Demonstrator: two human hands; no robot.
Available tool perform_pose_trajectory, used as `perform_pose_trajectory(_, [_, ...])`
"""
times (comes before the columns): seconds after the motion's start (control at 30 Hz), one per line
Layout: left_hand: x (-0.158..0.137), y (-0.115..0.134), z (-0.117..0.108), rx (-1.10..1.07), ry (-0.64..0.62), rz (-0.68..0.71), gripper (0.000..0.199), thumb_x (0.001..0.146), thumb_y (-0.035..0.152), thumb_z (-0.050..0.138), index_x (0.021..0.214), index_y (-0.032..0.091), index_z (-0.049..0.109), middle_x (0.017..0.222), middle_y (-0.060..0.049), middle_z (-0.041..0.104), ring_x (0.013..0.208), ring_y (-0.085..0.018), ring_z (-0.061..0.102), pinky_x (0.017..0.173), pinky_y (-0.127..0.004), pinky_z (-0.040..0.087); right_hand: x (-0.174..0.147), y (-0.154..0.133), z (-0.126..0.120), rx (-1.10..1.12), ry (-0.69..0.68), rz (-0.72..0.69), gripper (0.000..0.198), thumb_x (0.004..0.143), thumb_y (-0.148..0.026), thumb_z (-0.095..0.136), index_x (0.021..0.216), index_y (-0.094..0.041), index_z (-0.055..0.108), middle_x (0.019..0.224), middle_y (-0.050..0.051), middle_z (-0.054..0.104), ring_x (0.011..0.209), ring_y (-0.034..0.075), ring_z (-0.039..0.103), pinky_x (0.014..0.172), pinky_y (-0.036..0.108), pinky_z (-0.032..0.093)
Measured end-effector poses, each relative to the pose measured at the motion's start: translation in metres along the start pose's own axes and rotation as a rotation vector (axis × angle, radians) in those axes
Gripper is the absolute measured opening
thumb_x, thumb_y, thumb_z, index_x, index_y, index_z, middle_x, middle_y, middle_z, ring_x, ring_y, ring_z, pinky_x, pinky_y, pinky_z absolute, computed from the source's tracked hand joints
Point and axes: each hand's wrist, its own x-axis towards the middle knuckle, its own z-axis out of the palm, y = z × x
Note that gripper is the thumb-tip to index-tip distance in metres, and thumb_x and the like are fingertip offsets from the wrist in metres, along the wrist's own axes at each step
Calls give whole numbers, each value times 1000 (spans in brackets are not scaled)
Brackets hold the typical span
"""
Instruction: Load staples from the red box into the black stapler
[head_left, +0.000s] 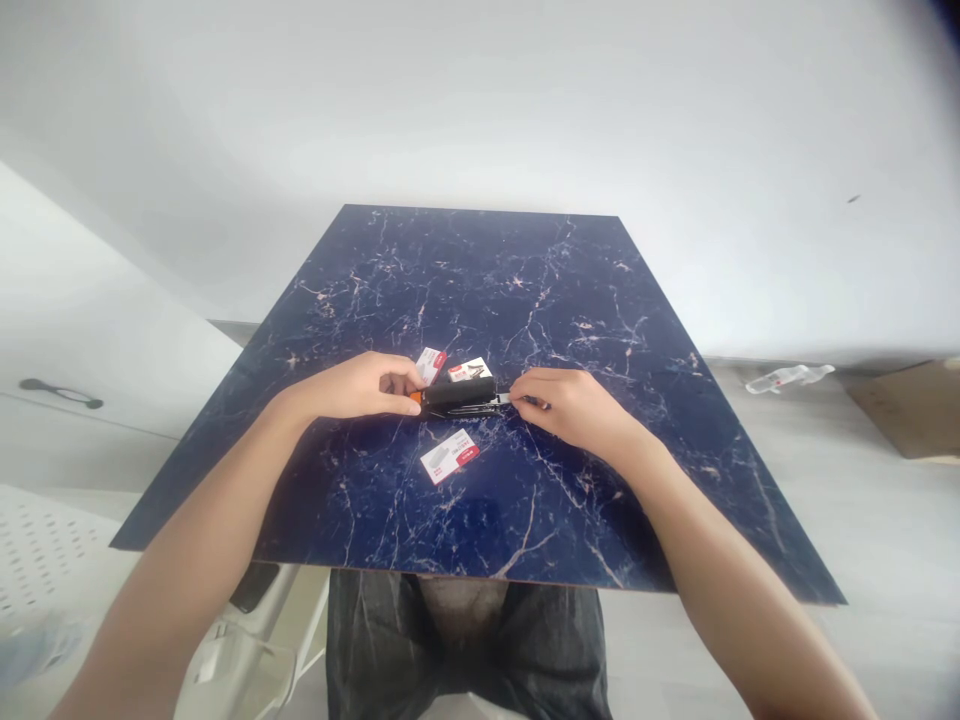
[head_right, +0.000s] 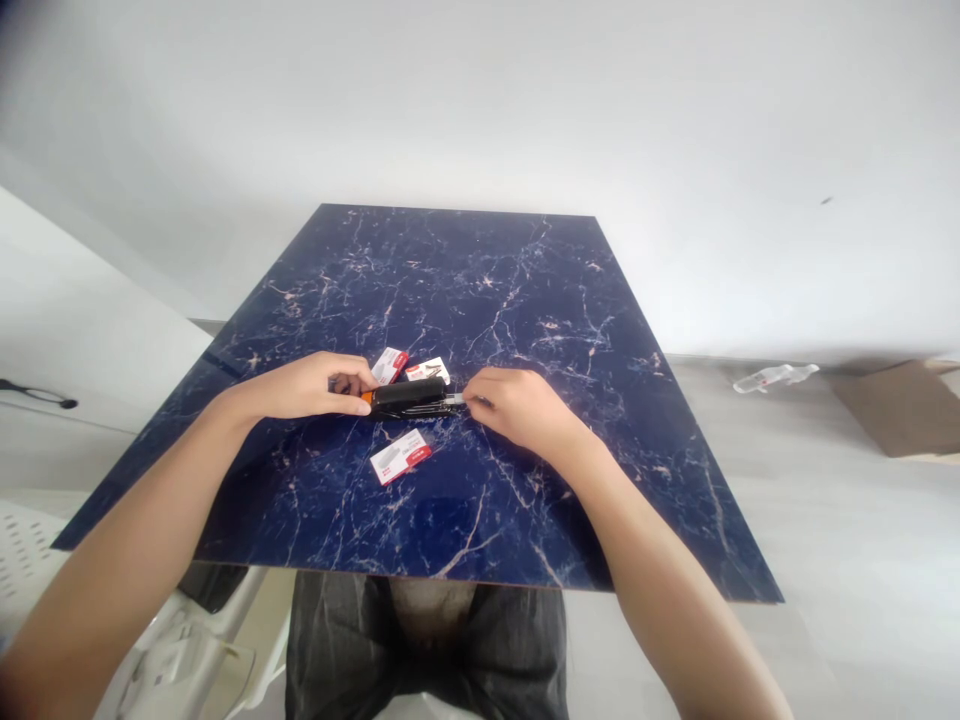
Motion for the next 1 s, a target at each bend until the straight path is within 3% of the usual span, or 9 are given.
perform_pose_trajectory(0.13, [1,0,0,0,-2,9,40,88,58,74,114,28,75,103,-4,74,86,-20,69,76,-31,48,0,-3,-4,19,-4,10,21,98,-16,57,95,-23,77,106,4,79,93,21,74,85,34,56])
perform_pose_trajectory(0.23, [1,-1,1,2,0,8,40,88,57,74,114,27,74,101,-4,74,84,-20,68,75,-31,48,-1,-7,-12,21,70,105,16,97,-20,60,95,-23,76,106,4,79,86,20,73,80,32,54])
perform_pose_trajectory(0.4, [1,-3,0,40,5,19,40,84,51,79,116,28,73,104,-3,73,86,-20,68,77,-31,47,-4,-9,-18,-105,96,326,16,93,-22,59,98,-24,74,75,-1,74,63,18,65,64,31,44])
perform_pose_trajectory(0.53, [0,-1,0,71,11,5,39,82,47,81,116,29,73,109,-3,72,90,-21,67,77,-31,46,-4,-10,-15,-144,50,336,17,92,-20,55,96,-25,72,70,-1,72,62,18,62,63,31,39])
perform_pose_trajectory(0.7, [0,0,1,66,-23,-29,43,82,46,81,121,29,71,97,-1,72,82,-20,67,72,-30,44,-3,-12,-14,-116,57,351,17,91,-19,55,95,-25,71,69,-1,70,61,18,61,63,30,38])
perform_pose_trajectory(1.0, [2,1,5,2,-39,15,36,82,30,75,118,26,71,92,-1,71,77,-18,65,70,-28,42,-4,-18,-6,-46,33,262,14,93,-19,56,94,-24,69,66,-2,65,59,16,57,62,29,37])
